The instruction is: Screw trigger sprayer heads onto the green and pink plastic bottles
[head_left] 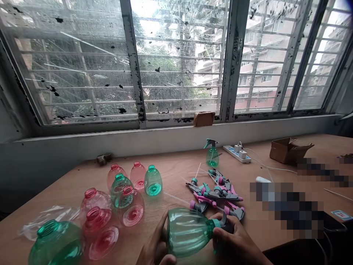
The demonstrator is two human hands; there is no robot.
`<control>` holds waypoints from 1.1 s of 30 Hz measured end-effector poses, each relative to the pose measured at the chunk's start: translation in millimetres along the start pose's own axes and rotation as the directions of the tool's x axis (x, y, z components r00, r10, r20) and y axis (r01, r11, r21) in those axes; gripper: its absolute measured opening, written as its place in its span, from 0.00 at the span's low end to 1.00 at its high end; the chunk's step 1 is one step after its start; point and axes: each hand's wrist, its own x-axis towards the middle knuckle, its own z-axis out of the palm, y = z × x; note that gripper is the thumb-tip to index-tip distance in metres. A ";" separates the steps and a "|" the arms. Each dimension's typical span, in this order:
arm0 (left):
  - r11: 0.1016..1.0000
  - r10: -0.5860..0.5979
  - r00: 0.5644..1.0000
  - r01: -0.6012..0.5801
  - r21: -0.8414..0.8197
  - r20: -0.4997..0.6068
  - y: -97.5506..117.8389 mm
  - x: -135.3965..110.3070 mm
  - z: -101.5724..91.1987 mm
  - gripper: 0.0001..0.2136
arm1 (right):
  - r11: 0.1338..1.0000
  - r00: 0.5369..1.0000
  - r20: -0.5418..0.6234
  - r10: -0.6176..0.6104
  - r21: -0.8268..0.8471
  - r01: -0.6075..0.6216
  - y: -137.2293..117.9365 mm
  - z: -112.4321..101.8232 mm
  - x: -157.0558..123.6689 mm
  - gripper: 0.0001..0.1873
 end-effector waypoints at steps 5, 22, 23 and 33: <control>0.995 -0.040 0.997 0.046 -0.084 0.068 1.9 -0.9 2.8 0.43 | 0.999 1.000 -0.008 -0.020 0.026 0.020 -4.7 0.9 1.7 0.22; 0.998 0.033 0.999 -0.033 -0.047 0.006 10.6 2.9 8.4 0.33 | 0.997 1.000 0.010 0.018 -0.073 -0.017 -9.0 1.7 1.7 0.23; 0.996 0.031 0.999 -0.030 -0.079 0.010 8.7 3.3 8.8 0.34 | 0.996 0.999 0.029 0.013 -0.093 -0.011 -9.4 1.5 2.4 0.23; 0.994 -0.107 0.994 0.107 -0.016 -0.021 1.1 1.8 3.4 0.25 | 1.000 0.999 -0.049 0.007 -0.012 -0.007 -8.5 1.6 3.7 0.25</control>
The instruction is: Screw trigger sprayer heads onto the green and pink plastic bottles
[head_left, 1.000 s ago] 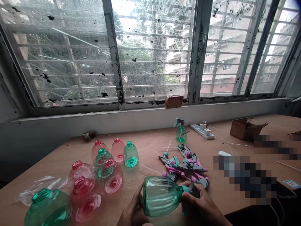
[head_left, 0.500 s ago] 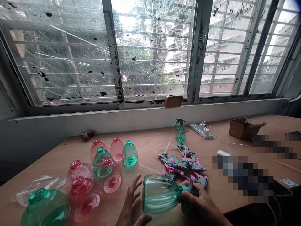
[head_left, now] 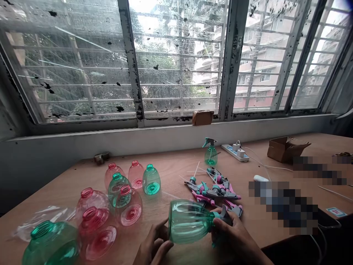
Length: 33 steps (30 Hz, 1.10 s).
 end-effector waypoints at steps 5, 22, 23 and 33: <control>1.000 0.029 0.996 -0.029 0.001 -0.084 9.6 0.0 -4.3 0.24 | 1.000 1.000 0.019 0.021 -0.007 -0.021 0.2 -1.1 -1.0 0.24; 0.991 0.015 0.997 -0.005 -0.131 0.076 -1.7 -0.3 1.3 0.37 | 0.998 0.999 0.012 0.037 -0.046 -0.036 1.7 -2.2 -0.7 0.25; 0.987 0.002 0.996 0.012 -0.160 0.087 -2.6 -0.7 1.1 0.34 | 0.998 0.999 0.014 0.041 -0.042 -0.041 1.2 -2.0 -0.6 0.25; 0.988 0.153 0.985 -0.152 0.012 -0.076 0.9 -1.5 0.1 0.44 | 0.994 0.996 0.074 0.056 -0.097 -0.048 -2.9 -1.2 -1.3 0.24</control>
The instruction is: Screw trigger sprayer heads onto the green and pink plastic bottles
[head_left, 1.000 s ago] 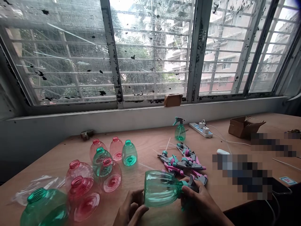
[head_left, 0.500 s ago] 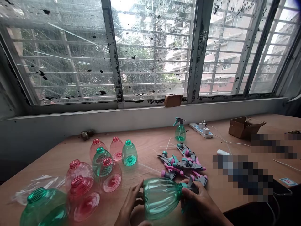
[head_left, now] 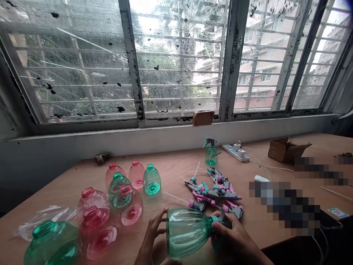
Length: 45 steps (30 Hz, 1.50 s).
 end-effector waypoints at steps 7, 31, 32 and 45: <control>0.992 -0.072 0.994 0.081 -0.100 0.084 -9.7 2.5 -0.4 0.42 | 0.996 1.000 0.029 -0.008 -0.083 0.011 0.5 -1.9 2.0 0.25; 0.980 -0.164 0.977 0.176 -0.087 0.134 -4.6 0.9 -4.9 0.39 | 0.997 1.000 -0.018 -0.021 0.067 0.022 5.1 -2.5 2.4 0.22; 0.978 -0.174 0.975 0.187 -0.089 0.135 -5.0 1.0 -4.9 0.36 | 0.996 0.999 -0.027 -0.021 0.085 0.024 6.3 -2.9 2.6 0.22; 0.998 -0.024 0.998 0.028 -0.064 0.063 5.2 3.0 -3.0 0.41 | 0.997 0.999 0.023 0.022 0.080 -0.024 7.2 -4.6 0.0 0.23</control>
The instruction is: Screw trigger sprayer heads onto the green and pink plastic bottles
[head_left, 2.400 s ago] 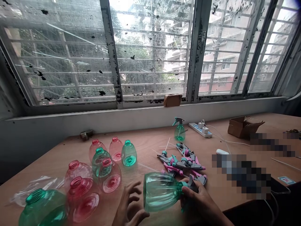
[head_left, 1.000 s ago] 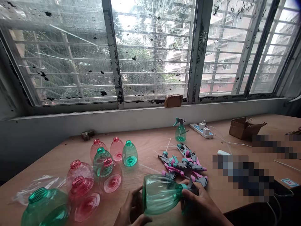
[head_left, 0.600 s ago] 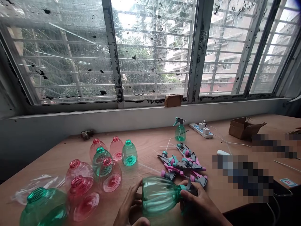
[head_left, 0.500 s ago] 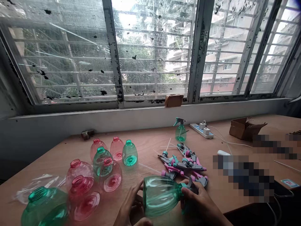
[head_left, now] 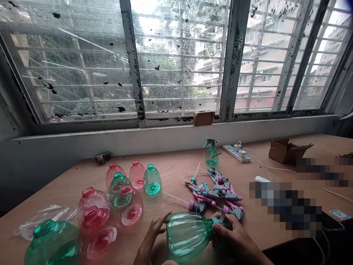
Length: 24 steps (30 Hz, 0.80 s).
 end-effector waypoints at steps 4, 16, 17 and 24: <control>0.997 -0.032 0.997 0.036 -0.069 0.070 -4.8 0.1 2.0 0.45 | 1.000 1.000 -0.016 -0.012 -0.015 0.012 -2.1 1.7 -0.5 0.23; 0.997 -0.075 0.990 0.073 0.023 0.122 -21.9 -0.7 -4.7 0.53 | 0.999 0.998 -0.057 -0.022 0.044 0.025 4.6 -2.1 0.5 0.23; 0.997 -0.080 0.987 0.081 -0.002 0.138 -19.7 -0.5 -5.0 0.52 | 0.998 0.998 -0.061 -0.019 0.050 0.022 4.9 -2.0 0.1 0.24; 0.990 -0.144 0.968 0.141 0.029 0.205 -10.8 -2.0 -5.0 0.43 | 0.996 0.998 -0.029 -0.049 0.072 0.051 -1.3 2.2 1.5 0.23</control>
